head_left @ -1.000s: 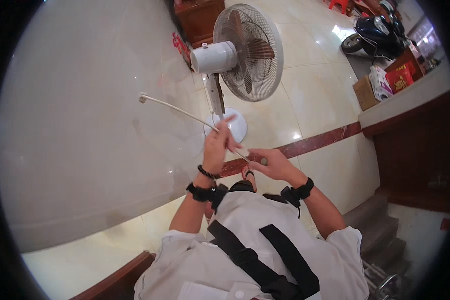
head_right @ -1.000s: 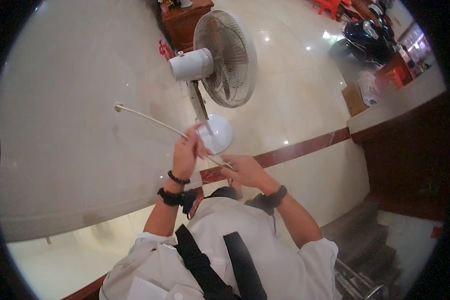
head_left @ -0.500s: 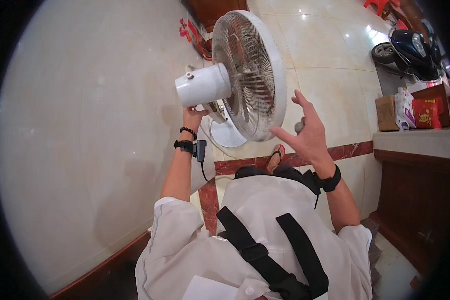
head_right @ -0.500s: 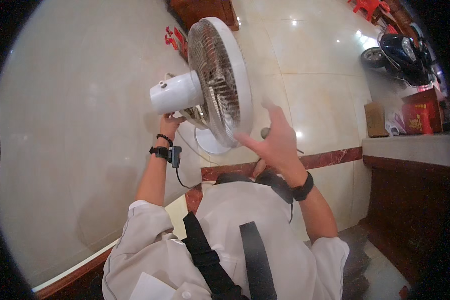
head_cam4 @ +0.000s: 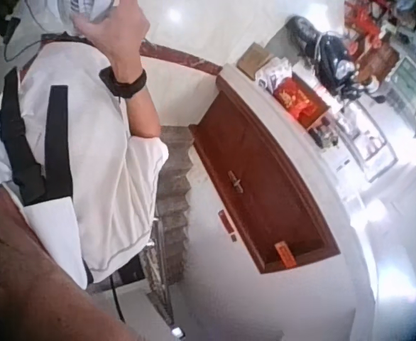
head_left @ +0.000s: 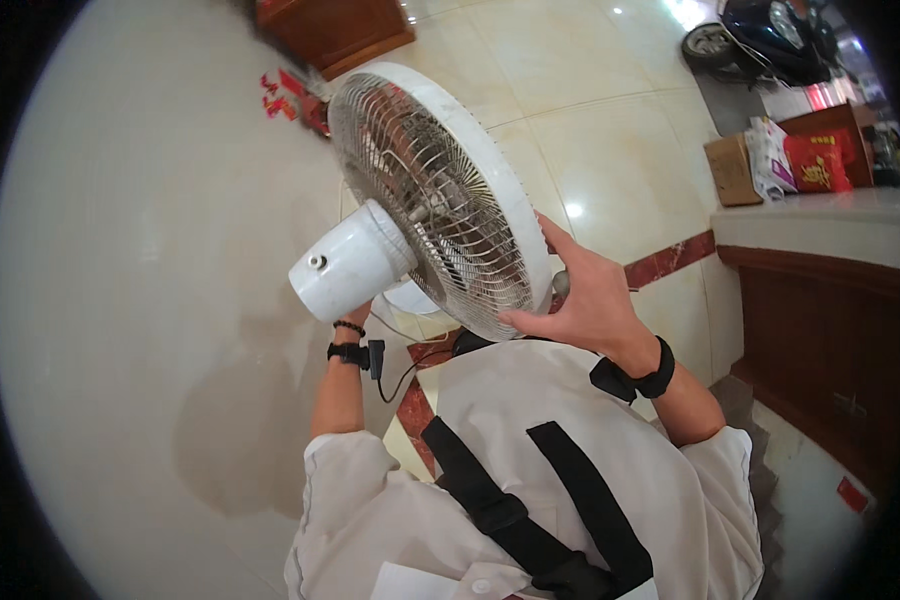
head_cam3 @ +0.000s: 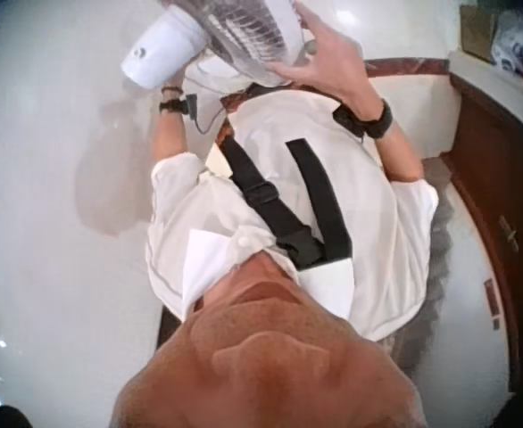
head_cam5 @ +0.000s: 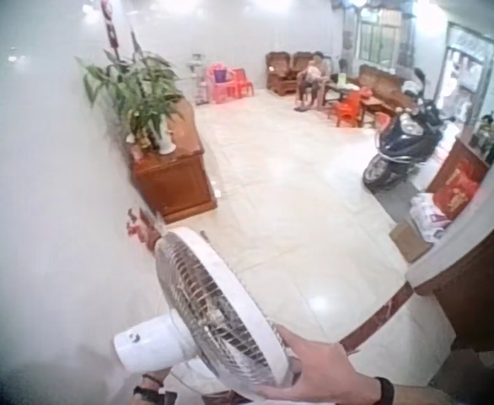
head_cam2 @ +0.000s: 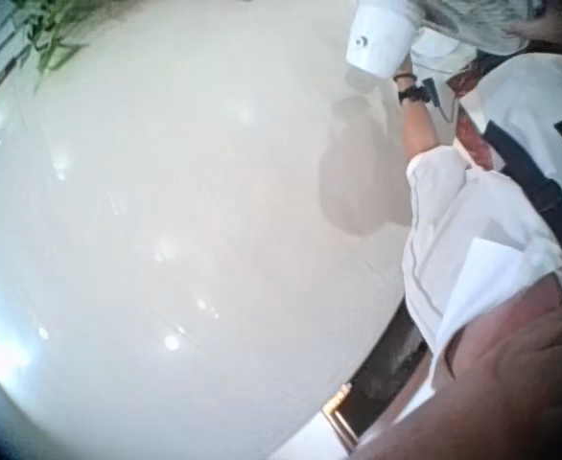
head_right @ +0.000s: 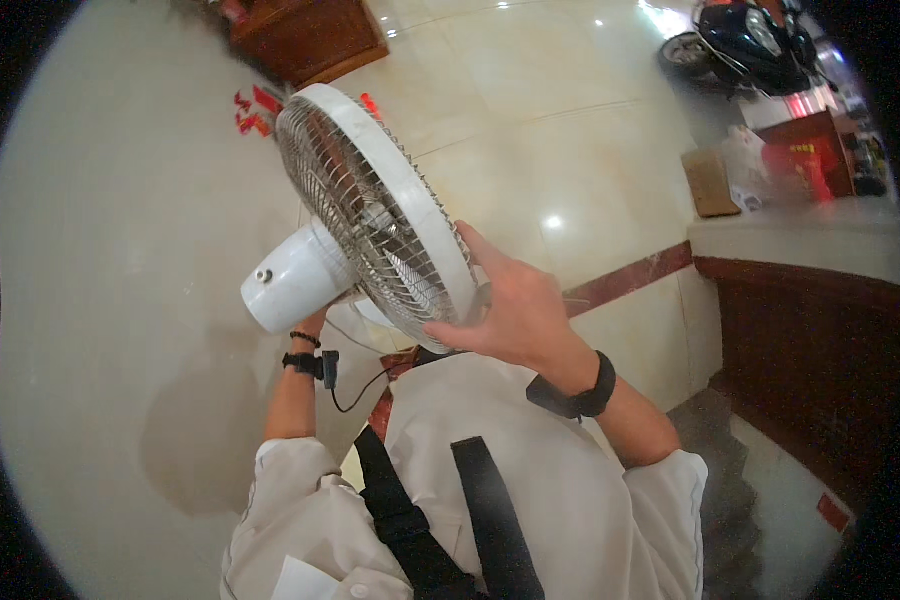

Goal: The recorder uses a screwdriver to disassemble parts of a standing floor fan, moves it to the patio, and continues working on it.

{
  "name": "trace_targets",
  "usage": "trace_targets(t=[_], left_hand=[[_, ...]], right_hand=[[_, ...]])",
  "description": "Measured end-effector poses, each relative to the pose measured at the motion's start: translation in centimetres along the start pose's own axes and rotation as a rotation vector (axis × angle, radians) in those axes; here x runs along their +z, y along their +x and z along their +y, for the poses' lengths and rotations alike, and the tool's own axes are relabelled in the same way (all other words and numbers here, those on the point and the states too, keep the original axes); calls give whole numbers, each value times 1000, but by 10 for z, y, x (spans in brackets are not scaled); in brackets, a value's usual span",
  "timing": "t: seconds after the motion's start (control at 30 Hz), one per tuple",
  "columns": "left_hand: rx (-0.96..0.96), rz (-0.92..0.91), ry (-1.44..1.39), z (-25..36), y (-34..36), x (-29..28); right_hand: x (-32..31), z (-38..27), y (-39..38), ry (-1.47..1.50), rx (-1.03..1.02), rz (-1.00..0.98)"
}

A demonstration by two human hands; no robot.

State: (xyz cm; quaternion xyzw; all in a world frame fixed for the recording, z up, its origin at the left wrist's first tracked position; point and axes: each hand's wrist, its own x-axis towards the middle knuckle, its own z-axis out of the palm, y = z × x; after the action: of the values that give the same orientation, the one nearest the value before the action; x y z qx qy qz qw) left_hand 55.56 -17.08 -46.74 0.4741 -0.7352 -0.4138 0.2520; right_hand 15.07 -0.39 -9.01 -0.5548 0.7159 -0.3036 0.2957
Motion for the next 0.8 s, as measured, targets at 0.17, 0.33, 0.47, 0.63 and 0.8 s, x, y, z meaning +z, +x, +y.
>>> trace_targets(t=[0.17,0.33,0.47,0.63,0.8], left_hand=[[-82,-71,-65,-11,4,9],[9,-304,141,0,20,17],[53,-374,172,10,23,24],[107,-446,171,33,28,37],[128,-583,242,100,51,55]], right_hand=[[3,15,-11,55,-12,140],[9,35,-36,181,143,105],[17,46,-58,211,190,128],[23,60,-71,183,201,214],[9,100,-57,271,285,238]])
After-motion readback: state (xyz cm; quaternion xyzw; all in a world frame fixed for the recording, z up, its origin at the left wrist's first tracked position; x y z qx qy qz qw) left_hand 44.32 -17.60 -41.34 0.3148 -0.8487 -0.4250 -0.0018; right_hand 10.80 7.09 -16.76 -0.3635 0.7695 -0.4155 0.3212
